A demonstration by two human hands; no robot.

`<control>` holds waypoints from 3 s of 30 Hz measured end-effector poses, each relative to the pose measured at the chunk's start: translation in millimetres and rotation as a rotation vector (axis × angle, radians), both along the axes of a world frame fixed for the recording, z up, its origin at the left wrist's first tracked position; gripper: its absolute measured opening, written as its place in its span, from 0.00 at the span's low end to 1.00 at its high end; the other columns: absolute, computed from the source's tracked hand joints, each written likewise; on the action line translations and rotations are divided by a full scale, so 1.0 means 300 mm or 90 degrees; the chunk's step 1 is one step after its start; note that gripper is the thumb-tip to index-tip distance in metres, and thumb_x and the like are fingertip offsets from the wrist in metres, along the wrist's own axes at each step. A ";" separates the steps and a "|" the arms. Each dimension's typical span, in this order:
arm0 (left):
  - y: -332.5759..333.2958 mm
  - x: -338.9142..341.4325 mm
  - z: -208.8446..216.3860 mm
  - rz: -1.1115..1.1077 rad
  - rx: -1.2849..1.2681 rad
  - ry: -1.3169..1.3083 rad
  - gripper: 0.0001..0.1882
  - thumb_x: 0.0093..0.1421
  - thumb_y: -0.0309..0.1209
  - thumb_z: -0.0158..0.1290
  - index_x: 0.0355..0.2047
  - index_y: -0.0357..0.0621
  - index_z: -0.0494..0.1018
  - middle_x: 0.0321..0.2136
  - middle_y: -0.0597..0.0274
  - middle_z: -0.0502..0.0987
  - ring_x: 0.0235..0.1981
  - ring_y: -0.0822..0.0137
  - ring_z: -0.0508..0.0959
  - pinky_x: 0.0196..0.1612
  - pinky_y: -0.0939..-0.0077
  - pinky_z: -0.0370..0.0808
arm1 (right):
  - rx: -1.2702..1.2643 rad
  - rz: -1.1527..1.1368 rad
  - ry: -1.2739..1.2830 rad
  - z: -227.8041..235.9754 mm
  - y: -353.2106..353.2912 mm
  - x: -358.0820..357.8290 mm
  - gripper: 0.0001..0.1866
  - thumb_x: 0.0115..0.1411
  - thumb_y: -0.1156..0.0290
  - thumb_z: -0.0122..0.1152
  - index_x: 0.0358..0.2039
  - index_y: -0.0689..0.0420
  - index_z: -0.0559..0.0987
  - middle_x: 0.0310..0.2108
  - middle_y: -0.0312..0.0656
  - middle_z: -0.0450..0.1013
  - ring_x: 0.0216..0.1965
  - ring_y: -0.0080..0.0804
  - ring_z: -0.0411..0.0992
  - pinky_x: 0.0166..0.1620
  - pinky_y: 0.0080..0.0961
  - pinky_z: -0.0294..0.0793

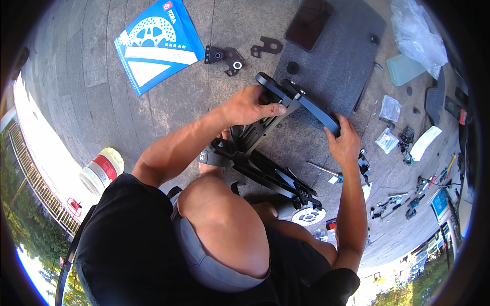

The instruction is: The person assembles a black metal scooter frame component on the floor. They use a screwdriver to tighten bolts, align brackets, and secure parts together while sitting on the ground.

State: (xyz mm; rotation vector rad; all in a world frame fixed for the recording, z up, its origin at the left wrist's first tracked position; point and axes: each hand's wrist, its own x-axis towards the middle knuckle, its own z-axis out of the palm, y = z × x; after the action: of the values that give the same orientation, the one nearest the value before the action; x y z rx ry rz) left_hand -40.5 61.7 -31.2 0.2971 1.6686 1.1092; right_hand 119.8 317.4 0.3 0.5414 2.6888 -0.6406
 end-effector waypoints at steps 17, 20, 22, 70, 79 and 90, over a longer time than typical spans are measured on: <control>-0.018 0.036 -0.010 0.014 -0.010 -0.023 0.38 0.53 0.55 0.59 0.50 0.31 0.69 0.42 0.46 0.75 0.46 0.56 0.75 0.50 0.64 0.71 | 0.006 -0.014 -0.028 0.004 -0.003 -0.001 0.23 0.52 0.66 0.66 0.49 0.54 0.73 0.41 0.53 0.75 0.43 0.52 0.75 0.45 0.42 0.73; -0.009 0.040 -0.034 0.042 0.026 0.022 0.46 0.48 0.64 0.57 0.47 0.27 0.70 0.36 0.41 0.77 0.41 0.52 0.78 0.44 0.62 0.75 | 0.000 -0.016 -0.028 0.006 -0.003 -0.002 0.23 0.52 0.66 0.66 0.49 0.54 0.73 0.41 0.52 0.75 0.43 0.52 0.75 0.45 0.42 0.73; -0.007 0.035 -0.044 0.029 0.032 0.017 0.47 0.48 0.65 0.57 0.48 0.27 0.69 0.37 0.40 0.76 0.42 0.50 0.78 0.45 0.61 0.75 | 0.005 -0.014 -0.028 0.008 -0.003 -0.003 0.23 0.52 0.66 0.66 0.49 0.54 0.73 0.42 0.52 0.75 0.43 0.52 0.75 0.45 0.41 0.73; 0.019 0.035 0.023 0.106 0.030 -0.094 0.39 0.52 0.51 0.62 0.53 0.30 0.66 0.43 0.45 0.75 0.47 0.57 0.75 0.51 0.64 0.71 | 0.002 -0.027 -0.034 -0.003 0.002 0.002 0.25 0.49 0.69 0.66 0.49 0.49 0.73 0.42 0.46 0.75 0.42 0.51 0.74 0.45 0.44 0.72; 0.014 0.045 0.007 0.105 0.029 -0.068 0.39 0.52 0.52 0.61 0.52 0.30 0.66 0.44 0.44 0.74 0.48 0.56 0.74 0.52 0.65 0.70 | -0.005 -0.029 -0.029 0.000 0.000 0.000 0.25 0.49 0.69 0.66 0.49 0.49 0.73 0.43 0.46 0.75 0.42 0.52 0.74 0.45 0.44 0.72; 0.006 0.054 -0.027 0.090 0.019 -0.073 0.33 0.55 0.45 0.61 0.52 0.31 0.67 0.46 0.48 0.73 0.50 0.60 0.72 0.55 0.66 0.67 | -0.008 -0.025 -0.027 0.000 0.002 0.002 0.25 0.49 0.69 0.66 0.49 0.50 0.72 0.42 0.47 0.75 0.43 0.51 0.74 0.45 0.43 0.72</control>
State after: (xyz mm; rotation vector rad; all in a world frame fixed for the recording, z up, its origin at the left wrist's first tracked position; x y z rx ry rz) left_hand -24.4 63.5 -39.4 0.1326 1.5915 1.2344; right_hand 120.6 318.2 0.4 0.5996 2.6379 -0.6494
